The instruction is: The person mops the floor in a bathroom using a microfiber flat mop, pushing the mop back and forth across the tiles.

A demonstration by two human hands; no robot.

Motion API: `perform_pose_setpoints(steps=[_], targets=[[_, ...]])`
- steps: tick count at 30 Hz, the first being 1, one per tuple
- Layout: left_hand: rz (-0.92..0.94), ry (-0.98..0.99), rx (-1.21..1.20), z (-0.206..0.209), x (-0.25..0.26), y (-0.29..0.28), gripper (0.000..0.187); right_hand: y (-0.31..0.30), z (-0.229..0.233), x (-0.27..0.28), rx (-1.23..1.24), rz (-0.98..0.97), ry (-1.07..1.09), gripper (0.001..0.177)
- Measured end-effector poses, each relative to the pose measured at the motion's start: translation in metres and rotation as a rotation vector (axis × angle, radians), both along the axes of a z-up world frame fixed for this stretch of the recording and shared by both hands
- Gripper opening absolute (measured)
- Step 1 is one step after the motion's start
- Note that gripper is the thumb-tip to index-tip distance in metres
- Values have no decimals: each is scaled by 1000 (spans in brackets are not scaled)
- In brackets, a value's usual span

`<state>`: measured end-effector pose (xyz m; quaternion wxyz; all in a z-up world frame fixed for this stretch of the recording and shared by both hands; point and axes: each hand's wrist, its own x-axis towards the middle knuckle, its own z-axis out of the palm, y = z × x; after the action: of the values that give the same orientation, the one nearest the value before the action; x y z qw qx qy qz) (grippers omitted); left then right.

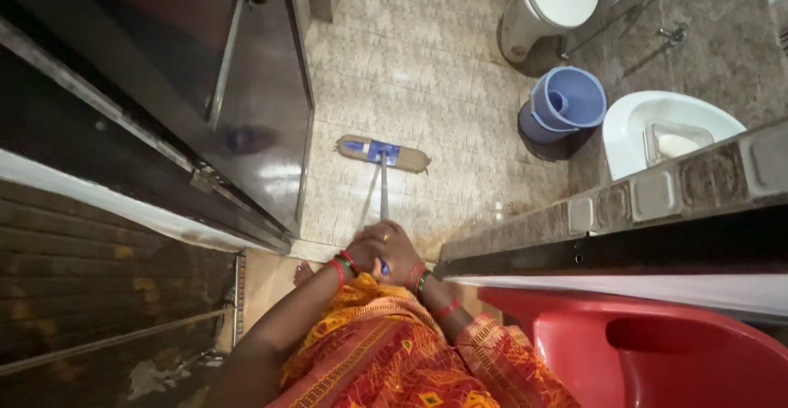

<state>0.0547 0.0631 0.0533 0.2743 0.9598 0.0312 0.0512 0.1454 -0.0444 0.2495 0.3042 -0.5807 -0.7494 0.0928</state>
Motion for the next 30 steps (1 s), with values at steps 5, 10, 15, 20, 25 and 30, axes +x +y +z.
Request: perform_pose_setpoints(steps=[5,10,15,20,25,30], targets=[[14,-155,-169,11,43,39,46,31,-44,42,-23,-65,16,36],[45,-45,-401,0,45,18,43,16,-52,42,2,-52,37,31],[-126,-147,-42,11,24,-23,27,-16,-53,21,18,-1,33,30],[-26,-260,-426,22,-19,-49,25,-42,-9,-3,11,-9,15,27],[73,-248,-367,70,-56,-85,23,-67,63,-23,-2,4,116,23],[132,-375,-346,103,-73,-102,23,-79,88,-36,116,11,176,18]])
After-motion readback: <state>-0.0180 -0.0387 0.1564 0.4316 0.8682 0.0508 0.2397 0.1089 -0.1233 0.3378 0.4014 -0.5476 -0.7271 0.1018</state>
